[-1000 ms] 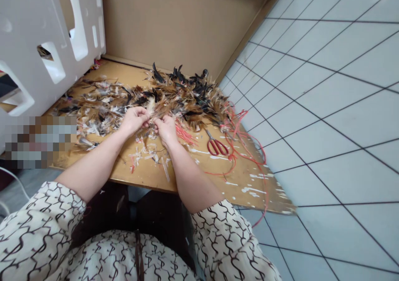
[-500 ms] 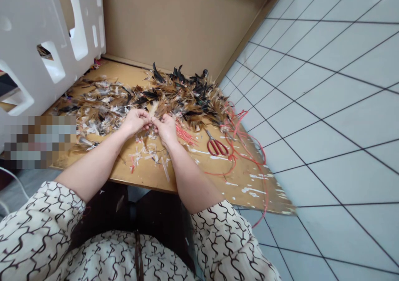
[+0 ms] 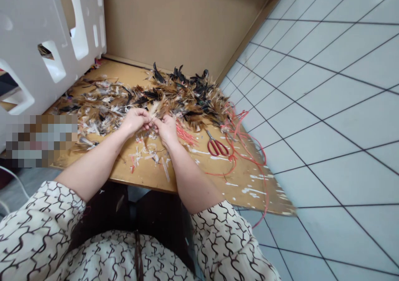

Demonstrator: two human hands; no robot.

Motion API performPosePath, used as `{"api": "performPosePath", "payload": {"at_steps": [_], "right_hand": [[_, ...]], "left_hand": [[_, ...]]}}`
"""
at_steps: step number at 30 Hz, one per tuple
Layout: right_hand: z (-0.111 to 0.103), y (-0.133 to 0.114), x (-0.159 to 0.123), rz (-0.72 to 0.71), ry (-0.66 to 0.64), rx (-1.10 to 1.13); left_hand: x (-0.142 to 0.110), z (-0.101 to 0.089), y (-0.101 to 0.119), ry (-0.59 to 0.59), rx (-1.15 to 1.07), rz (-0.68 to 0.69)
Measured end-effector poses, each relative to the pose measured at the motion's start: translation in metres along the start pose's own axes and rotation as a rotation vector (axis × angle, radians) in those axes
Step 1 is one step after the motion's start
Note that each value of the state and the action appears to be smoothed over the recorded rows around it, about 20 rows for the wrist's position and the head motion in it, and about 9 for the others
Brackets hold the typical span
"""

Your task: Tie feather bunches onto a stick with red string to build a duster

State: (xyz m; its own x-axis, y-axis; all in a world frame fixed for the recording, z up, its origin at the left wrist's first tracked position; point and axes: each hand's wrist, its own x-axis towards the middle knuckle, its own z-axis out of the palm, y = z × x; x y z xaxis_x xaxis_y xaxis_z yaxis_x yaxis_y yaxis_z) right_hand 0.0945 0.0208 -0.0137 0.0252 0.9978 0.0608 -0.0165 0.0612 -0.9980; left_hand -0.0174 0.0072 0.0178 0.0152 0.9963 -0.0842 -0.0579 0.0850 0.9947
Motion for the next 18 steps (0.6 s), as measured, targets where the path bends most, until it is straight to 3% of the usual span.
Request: {"api": "performPosePath", "payload": {"at_steps": [5, 18], "right_hand": [[0.0011, -0.0015, -0.0011, -0.017, -0.044, 0.002], [0.0018, -0.0085, -0.0067, 0.015, -0.047, 0.079]], "left_hand": [[-0.0019, 0.0003, 0.0028, 0.032, -0.016, -0.009], [0.0042, -0.0026, -0.0058, -0.028, 0.032, 0.047]]}}
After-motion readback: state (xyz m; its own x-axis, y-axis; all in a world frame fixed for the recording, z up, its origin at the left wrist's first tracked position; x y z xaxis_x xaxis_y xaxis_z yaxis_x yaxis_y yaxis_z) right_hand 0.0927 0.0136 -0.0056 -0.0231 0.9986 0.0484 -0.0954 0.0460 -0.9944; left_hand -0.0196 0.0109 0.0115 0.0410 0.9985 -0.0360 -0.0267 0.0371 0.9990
